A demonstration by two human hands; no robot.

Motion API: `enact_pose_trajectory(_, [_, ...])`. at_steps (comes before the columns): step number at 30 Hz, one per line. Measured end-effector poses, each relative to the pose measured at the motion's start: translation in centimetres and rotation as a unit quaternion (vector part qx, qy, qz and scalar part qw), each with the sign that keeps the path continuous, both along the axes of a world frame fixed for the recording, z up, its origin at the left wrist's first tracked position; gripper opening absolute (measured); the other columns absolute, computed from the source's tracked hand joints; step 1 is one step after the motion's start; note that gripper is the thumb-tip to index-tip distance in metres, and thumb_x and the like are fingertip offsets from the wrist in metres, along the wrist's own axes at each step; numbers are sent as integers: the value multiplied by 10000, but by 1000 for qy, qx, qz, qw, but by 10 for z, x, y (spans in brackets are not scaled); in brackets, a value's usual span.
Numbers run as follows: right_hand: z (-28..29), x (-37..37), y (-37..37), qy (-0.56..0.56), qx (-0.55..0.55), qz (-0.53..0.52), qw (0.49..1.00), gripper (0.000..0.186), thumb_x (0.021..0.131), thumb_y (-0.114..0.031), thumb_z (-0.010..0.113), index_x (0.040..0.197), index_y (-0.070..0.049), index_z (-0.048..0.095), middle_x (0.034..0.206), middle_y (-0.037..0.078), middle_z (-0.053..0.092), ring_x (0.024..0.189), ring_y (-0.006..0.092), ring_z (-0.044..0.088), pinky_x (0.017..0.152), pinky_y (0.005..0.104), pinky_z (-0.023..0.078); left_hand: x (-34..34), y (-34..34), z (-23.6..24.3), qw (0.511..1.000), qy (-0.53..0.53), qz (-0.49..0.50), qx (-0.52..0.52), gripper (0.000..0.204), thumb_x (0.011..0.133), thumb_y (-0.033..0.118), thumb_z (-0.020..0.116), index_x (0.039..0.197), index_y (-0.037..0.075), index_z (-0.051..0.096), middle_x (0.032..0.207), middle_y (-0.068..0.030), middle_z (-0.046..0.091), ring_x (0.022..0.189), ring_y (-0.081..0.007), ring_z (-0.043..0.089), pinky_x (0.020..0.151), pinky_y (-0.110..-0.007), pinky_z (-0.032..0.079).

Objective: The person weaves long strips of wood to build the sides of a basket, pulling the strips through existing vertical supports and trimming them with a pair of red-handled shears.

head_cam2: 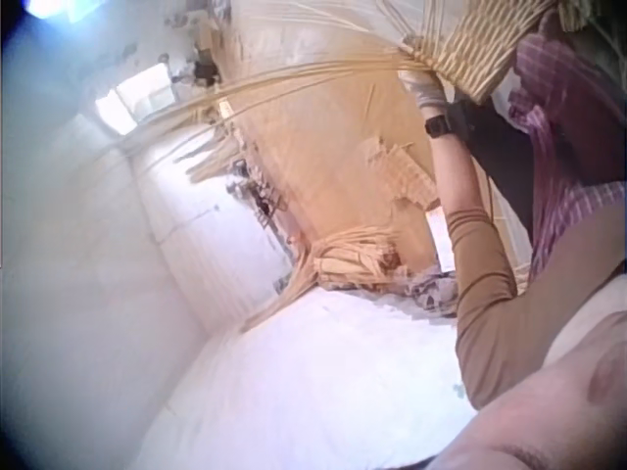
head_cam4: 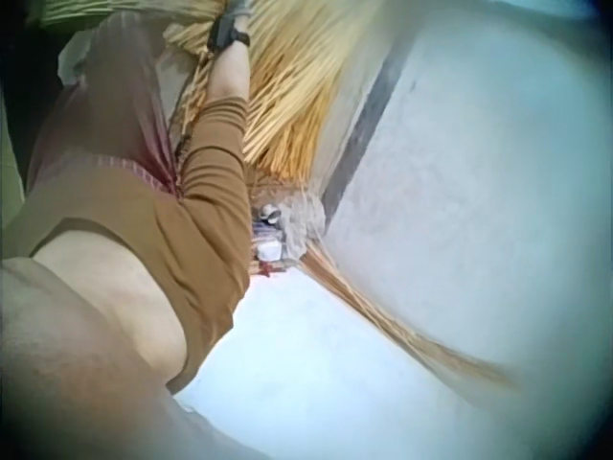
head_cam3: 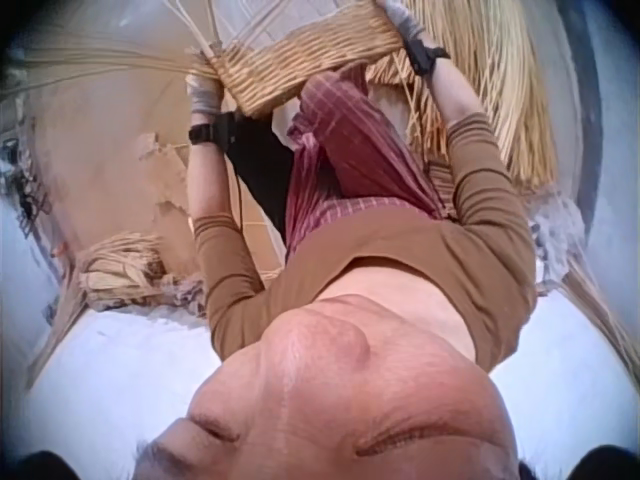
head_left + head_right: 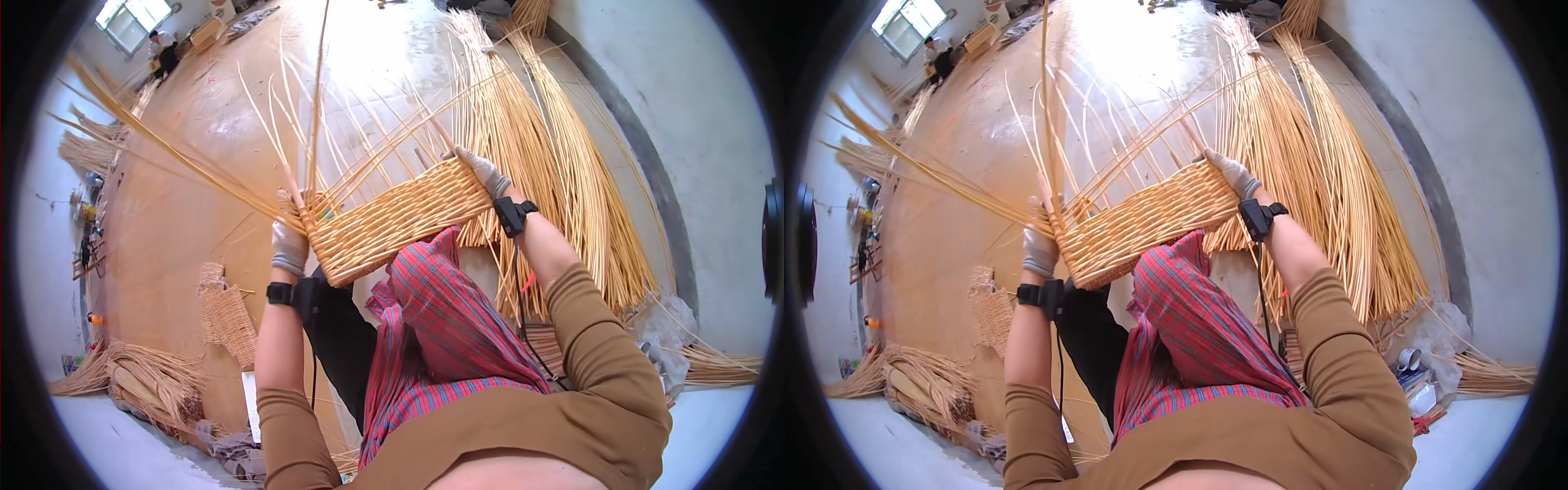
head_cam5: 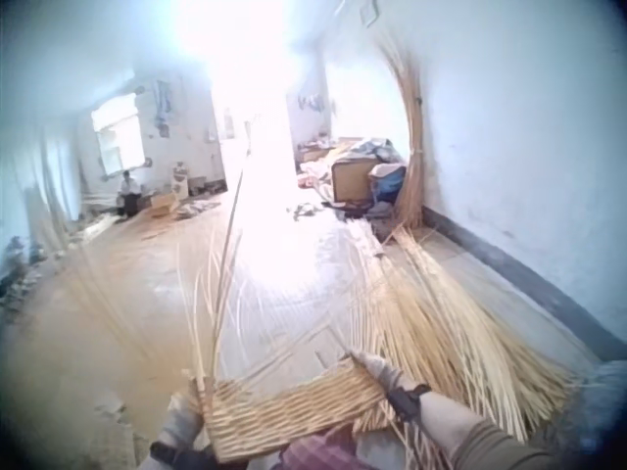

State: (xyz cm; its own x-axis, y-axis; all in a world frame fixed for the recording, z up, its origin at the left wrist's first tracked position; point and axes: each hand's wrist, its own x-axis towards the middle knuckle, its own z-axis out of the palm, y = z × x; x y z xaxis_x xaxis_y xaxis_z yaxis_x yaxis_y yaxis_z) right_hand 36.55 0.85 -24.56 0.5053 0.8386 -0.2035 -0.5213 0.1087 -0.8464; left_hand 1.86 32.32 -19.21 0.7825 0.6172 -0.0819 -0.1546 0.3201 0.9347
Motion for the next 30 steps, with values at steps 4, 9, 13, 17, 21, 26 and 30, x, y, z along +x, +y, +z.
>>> enact_pose_trajectory(4, [14,-7,-2,51,46,8,998,702,1013,-646,498,1307,-25,638,1082,89,738,973,191,717,878,347,609,-7,-18,33,996,25,-22,-82,697,1069,588,440,1285,-50,622,1181,-178,709,1054,-270,703,964,-406,590])
enact_pose_trajectory(9, [23,-14,2,3,53,15,998,834,998,-724,387,1357,-6,614,1164,100,721,1016,189,711,919,331,600,-13,-64,60,994,-14,51,-92,555,1076,508,476,1280,5,592,1217,-154,651,1071,-255,661,941,-408,570])
enact_pose_trajectory(13, [26,-16,-3,-11,33,41,999,864,1020,-722,314,1376,12,597,1174,96,722,1012,181,707,935,316,587,-15,-93,67,976,-55,163,-130,334,1046,450,595,995,123,639,823,-7,650,707,-146,657,639,-313,598])
enact_pose_trajectory(17, [27,-26,-36,14,-19,-25,999,864,1050,-711,274,1392,18,589,1159,85,724,964,155,701,898,289,582,-4,-138,105,964,-76,111,-229,354,1053,469,580,1001,125,642,886,-51,671,813,-208,685,731,-403,621])
enact_pose_trajectory(21, [49,-29,-21,-68,-28,-14,997,830,1064,-684,299,1391,16,602,1141,72,719,994,139,671,930,295,548,-12,-111,73,969,-112,145,-164,314,1076,414,550,1011,126,656,923,-39,673,890,-185,662,834,-353,591])
enact_pose_trajectory(26, [84,-37,-7,-183,17,-11,983,576,1105,-495,428,1321,-12,654,1170,55,701,1066,153,631,979,300,503,-40,-29,42,991,-75,80,-79,437,1070,435,516,1259,64,649,1161,-94,692,1037,-233,652,973,-414,551])
enact_pose_trajectory(30, [152,-73,-18,-341,14,-57,938,476,1108,-433,462,1234,-46,709,1116,36,706,1042,106,621,943,284,510,-86,10,51,991,-111,72,12,610,1080,469,440,1479,13,509,1483,-155,581,1284,-308,596,1141,-497,453])
